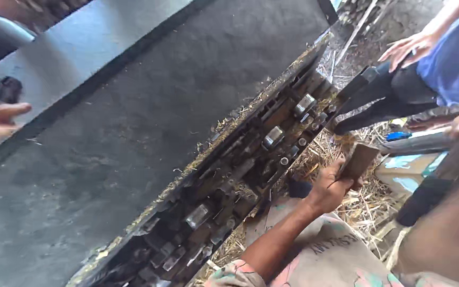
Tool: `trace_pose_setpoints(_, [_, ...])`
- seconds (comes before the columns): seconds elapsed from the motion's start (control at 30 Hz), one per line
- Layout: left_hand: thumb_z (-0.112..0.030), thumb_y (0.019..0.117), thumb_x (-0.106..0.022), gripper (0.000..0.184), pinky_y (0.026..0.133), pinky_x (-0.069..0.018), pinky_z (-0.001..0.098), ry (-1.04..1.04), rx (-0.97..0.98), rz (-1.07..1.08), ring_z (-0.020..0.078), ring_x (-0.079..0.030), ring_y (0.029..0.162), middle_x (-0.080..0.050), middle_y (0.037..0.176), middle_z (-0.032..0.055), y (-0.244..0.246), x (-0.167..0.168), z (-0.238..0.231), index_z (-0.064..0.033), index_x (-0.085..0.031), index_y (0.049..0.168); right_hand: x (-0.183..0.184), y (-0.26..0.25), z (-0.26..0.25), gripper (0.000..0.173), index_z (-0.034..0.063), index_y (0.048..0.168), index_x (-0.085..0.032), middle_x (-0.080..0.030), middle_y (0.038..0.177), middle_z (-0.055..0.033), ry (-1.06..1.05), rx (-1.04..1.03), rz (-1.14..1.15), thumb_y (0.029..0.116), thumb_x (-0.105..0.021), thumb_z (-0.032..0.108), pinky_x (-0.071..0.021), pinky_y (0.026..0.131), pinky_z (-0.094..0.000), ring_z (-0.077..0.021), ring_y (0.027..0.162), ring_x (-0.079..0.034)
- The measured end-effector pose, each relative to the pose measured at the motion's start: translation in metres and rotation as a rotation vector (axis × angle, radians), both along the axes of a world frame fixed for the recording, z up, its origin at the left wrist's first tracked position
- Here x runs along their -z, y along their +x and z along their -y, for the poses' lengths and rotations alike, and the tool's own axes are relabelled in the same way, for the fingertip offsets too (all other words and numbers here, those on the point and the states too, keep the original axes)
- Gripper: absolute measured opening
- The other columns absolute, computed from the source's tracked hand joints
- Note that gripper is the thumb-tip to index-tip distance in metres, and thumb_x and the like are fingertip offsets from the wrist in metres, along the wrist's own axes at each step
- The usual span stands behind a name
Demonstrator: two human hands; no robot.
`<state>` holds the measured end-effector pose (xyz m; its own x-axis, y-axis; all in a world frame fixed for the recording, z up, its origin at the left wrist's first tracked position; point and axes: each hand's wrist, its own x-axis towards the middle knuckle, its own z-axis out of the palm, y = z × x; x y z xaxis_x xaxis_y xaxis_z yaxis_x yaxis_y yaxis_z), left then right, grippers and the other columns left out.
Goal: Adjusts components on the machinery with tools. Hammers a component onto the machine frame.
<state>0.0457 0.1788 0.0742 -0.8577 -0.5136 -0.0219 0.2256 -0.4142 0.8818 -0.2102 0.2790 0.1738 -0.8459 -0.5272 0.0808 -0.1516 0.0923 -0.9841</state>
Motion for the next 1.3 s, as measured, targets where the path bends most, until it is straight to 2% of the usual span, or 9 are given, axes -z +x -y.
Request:
trace_pose_setpoints(0.13, [-0.025, 0.0891, -0.075, 0.049, 0.084, -0.0614, 0.0362, -0.149, 0.21, 0.207, 0.0139, -0.071, 0.088, -0.072, 0.101, 0.0106, 0.022, 0.013, -0.012, 0.0031, -0.061, 0.127, 0.106, 0.074, -0.129, 0.045, 0.016, 0.101, -0.056, -0.063, 0.074, 0.0074, 0.058, 0.33, 0.502, 0.1134, -0.021, 0.041, -0.0548, 0.053, -0.0211, -0.0044, 0.056, -0.059])
trace_pose_setpoints(0.27, [-0.062, 0.0773, -0.082, 0.064, 0.075, -0.0587, 0.0464, -0.664, 0.458, 0.455, 0.0192, -0.069, 0.078, -0.071, 0.085, 0.0064, 0.01, 0.001, -0.019, -0.0087, -0.07, 0.11, 0.173, 0.168, -0.214, 0.047, 0.0111, 0.095, -0.057, -0.06, 0.066, 0.0035, 0.176, 0.616, 0.902, 0.1124, -0.03, 0.045, -0.0542, 0.049, -0.0222, -0.0056, 0.052, -0.058])
trace_pose_setpoints(0.33, [-0.07, 0.0764, -0.078, 0.069, 0.074, -0.057, 0.0517, -0.974, 0.598, 0.566, 0.0244, -0.07, 0.082, -0.071, 0.086, 0.0062, -0.003, -0.008, -0.022, -0.016, -0.067, 0.118, 0.191, 0.196, -0.238, 0.043, 0.0097, 0.094, -0.057, -0.061, 0.068, 0.0017, 0.161, 0.675, 0.992, 0.1123, -0.034, 0.041, -0.0527, 0.047, -0.0215, -0.0061, 0.051, -0.058])
trace_pose_setpoints(0.57, [-0.029, 0.0838, -0.077, 0.036, 0.066, -0.0564, 0.0489, -1.512, 0.773, 0.49, 0.0261, -0.071, 0.081, -0.072, 0.09, 0.006, -0.022, 0.018, -0.042, -0.0205, -0.07, 0.118, 0.205, 0.237, -0.267, 0.039, 0.0072, 0.115, -0.06, -0.069, 0.088, -0.0005, -0.192, 0.615, 1.078, 0.1132, -0.03, 0.032, -0.055, 0.05, -0.0162, -0.0028, 0.061, -0.065])
trace_pose_setpoints(0.67, [-0.021, 0.0829, -0.076, 0.032, 0.069, -0.0566, 0.0491, -1.61, 0.884, 0.655, 0.0279, -0.07, 0.088, -0.071, 0.098, 0.0085, -0.027, 0.023, -0.048, -0.017, -0.072, 0.114, 0.226, 0.245, -0.277, 0.03, 0.0062, 0.107, -0.06, -0.067, 0.079, -0.002, 0.0, 0.614, 1.247, 0.111, -0.04, 0.028, -0.0512, 0.044, -0.0169, -0.0036, 0.054, -0.061])
trace_pose_setpoints(0.77, [-0.023, 0.0815, -0.077, 0.035, 0.068, -0.0567, 0.0506, -1.631, 0.92, 0.626, 0.0298, -0.07, 0.083, -0.071, 0.093, 0.01, -0.033, 0.039, -0.045, -0.0137, -0.069, 0.115, 0.242, 0.26, -0.289, 0.024, 0.005, 0.119, -0.059, -0.069, 0.087, -0.0057, 0.214, 0.551, 1.262, 0.1088, -0.049, 0.025, -0.05, 0.044, -0.0208, -0.0072, 0.055, -0.06])
trace_pose_setpoints(0.87, [-0.06, 0.084, -0.073, 0.053, 0.067, -0.0567, 0.0473, -1.632, 0.91, 0.518, 0.0232, -0.07, 0.077, -0.071, 0.085, 0.0041, -0.037, 0.048, -0.033, -0.0198, -0.068, 0.118, 0.238, 0.267, -0.276, 0.031, 0.0024, 0.133, -0.052, -0.069, 0.087, -0.0103, 0.308, 0.592, 1.094, 0.1058, -0.056, 0.017, -0.0531, 0.047, -0.028, -0.0141, 0.058, -0.063])
trace_pose_setpoints(1.1, [-0.057, 0.098, -0.061, 0.045, 0.066, -0.0565, 0.0457, -1.615, 0.943, 0.308, 0.0241, -0.069, 0.077, -0.067, 0.081, 0.0059, -0.052, 0.065, 0.001, -0.0133, -0.072, 0.1, 0.238, 0.305, -0.223, 0.019, 0.0028, 0.104, -0.061, -0.067, 0.077, -0.0024, -0.009, 1.076, 1.081, 0.1076, -0.052, 0.019, -0.0565, 0.054, -0.0205, -0.0067, 0.059, -0.064])
trace_pose_setpoints(1.3, [-0.061, 0.0821, -0.077, 0.055, 0.07, -0.0563, 0.0476, -1.606, 1.057, 0.294, 0.0257, -0.069, 0.082, -0.068, 0.089, 0.007, -0.059, 0.067, 0.022, -0.0153, -0.07, 0.113, 0.242, 0.336, -0.227, 0.03, 0.0066, 0.11, -0.054, -0.062, 0.077, -0.0013, -0.502, 0.972, 1.39, 0.111, -0.034, 0.03, -0.0541, 0.045, -0.0157, -0.0032, 0.053, -0.062])
